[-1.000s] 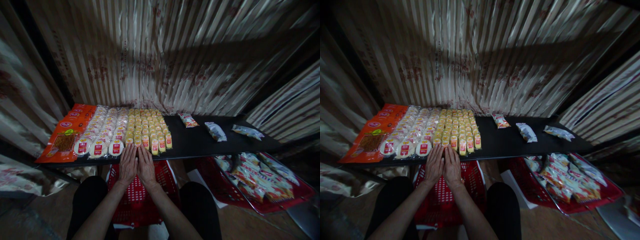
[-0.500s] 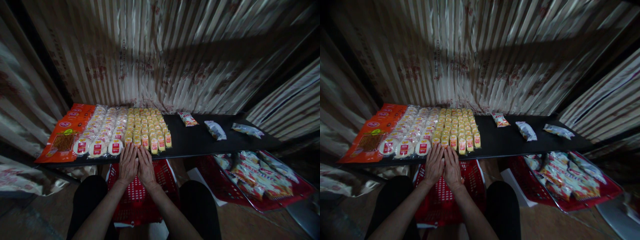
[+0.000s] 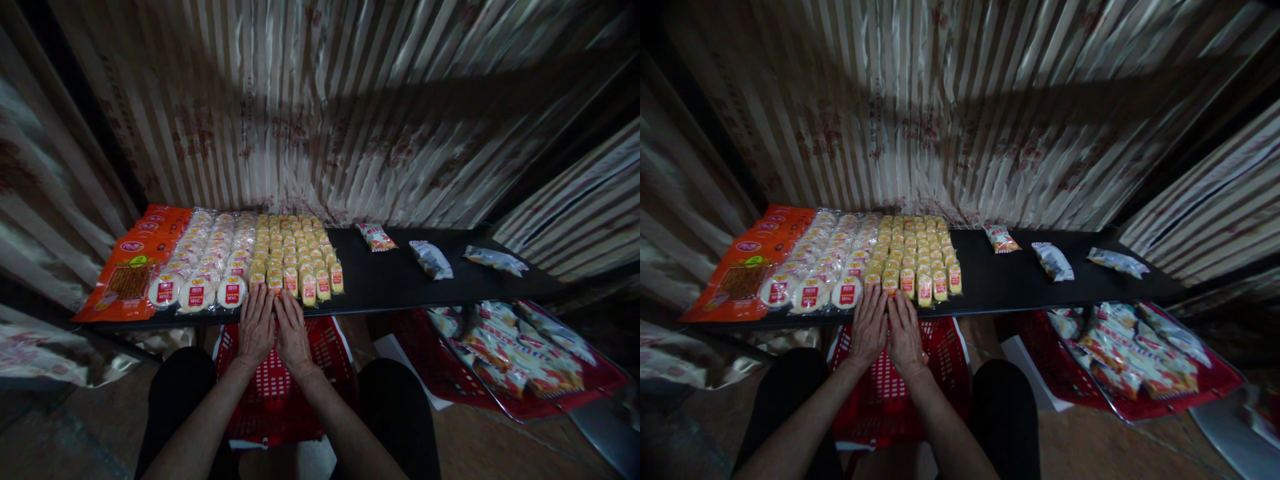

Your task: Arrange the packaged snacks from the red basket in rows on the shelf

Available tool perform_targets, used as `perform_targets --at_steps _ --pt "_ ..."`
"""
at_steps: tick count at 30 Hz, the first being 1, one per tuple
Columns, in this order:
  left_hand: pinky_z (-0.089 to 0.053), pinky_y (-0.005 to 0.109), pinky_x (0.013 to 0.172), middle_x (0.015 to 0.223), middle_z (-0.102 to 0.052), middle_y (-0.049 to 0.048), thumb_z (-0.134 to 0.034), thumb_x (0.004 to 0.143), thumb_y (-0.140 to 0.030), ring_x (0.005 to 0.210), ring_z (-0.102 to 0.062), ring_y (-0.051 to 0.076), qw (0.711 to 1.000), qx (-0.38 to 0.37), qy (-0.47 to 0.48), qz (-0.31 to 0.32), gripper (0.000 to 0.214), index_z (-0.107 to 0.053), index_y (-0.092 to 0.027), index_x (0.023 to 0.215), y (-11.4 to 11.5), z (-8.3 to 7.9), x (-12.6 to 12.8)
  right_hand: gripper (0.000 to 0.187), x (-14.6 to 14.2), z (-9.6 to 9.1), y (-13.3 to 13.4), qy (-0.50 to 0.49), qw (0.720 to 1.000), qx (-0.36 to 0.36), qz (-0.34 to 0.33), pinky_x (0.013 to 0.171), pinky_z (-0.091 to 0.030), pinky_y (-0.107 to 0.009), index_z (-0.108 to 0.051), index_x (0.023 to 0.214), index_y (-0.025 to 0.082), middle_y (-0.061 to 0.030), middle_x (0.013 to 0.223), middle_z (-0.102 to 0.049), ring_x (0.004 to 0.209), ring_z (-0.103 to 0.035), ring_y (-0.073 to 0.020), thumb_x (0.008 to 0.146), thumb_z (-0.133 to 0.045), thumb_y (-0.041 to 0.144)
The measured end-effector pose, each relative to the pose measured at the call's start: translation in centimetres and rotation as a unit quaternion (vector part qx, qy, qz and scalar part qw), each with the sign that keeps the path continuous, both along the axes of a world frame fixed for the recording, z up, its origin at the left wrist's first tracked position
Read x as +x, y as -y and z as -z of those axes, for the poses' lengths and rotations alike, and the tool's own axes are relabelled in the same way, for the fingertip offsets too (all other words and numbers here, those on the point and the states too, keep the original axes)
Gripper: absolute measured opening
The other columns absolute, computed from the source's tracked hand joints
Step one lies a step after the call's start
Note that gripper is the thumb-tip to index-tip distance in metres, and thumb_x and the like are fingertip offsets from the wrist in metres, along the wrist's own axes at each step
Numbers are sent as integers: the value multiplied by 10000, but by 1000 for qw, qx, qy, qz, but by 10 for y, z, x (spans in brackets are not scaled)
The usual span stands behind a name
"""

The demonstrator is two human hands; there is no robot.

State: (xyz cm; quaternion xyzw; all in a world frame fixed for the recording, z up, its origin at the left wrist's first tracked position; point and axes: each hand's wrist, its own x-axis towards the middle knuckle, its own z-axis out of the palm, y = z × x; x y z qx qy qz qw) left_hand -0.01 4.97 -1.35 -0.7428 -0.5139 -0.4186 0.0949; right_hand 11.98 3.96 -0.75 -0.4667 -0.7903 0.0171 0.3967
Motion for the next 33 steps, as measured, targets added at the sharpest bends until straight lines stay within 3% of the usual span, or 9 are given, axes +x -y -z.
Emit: perform_targets --at_steps 10,15,19,23,26,28,31,33 --pt "-231 501 1132 1477 -343 125 -363 879 -112 1415 -176 237 1000 12 5 1 624 -175 -170 1471 3 2 1 678 2 -3 5 -13 1000 -17 -1 1075 -372 -505 -235 1463 240 -84 1531 -246 1404 -217 -242 835 -391 39" --pt "-232 503 1134 1470 -356 133 -355 887 -125 1411 -189 236 1000 5 10 13 581 -236 -155 1454 11 0 4 656 5 -1 18 -15 1000 -14 2 1075 -369 -498 -291 1445 214 -95 1519 -273 1397 -231 -239 821 -382 33" --pt "-330 478 1093 1412 -451 137 -336 891 -110 1394 -253 228 998 20 22 60 520 -339 -155 1409 24 1 10 570 9 10 32 -8 1000 -16 3 1054 -388 -502 -371 1403 164 -145 1442 -387 1356 -300 -254 839 -414 92" --pt "-429 427 1028 1291 -577 118 -357 877 -100 1328 -387 217 990 -7 15 138 434 -511 -160 1278 45 8 17 488 18 30 49 11 998 -58 4 1014 -426 -499 -484 1309 124 -168 1268 -540 1225 -453 -270 822 -464 144" --pt "-459 406 995 1166 -652 98 -381 852 -93 1177 -536 203 977 -101 -11 186 401 -595 -178 1180 58 17 24 414 27 48 58 74 979 -188 10 964 -472 -442 -588 1177 90 -175 1141 -627 1100 -557 -265 770 -527 139" --pt "-450 393 999 1177 -644 94 -388 838 -80 1130 -561 199 950 -238 -45 197 414 -595 -183 1181 65 27 29 354 34 58 62 130 940 -316 22 904 -506 -368 -632 1105 93 -164 1091 -661 1035 -606 -247 761 -548 112" --pt "-435 358 998 1272 -586 84 -376 847 -64 1171 -535 190 851 -484 -101 178 448 -546 -205 1236 73 46 32 202 43 76 67 177 888 -424 30 753 -542 -319 -689 933 100 -145 917 -704 863 -665 -238 760 -588 81" --pt "-487 344 912 1178 -638 87 -429 853 -93 1069 -599 197 802 -559 -125 169 370 -589 -205 1167 78 61 27 105 46 88 70 197 863 -464 30 707 -543 -316 -686 861 103 -119 852 -697 799 -665 -220 765 -644 114"
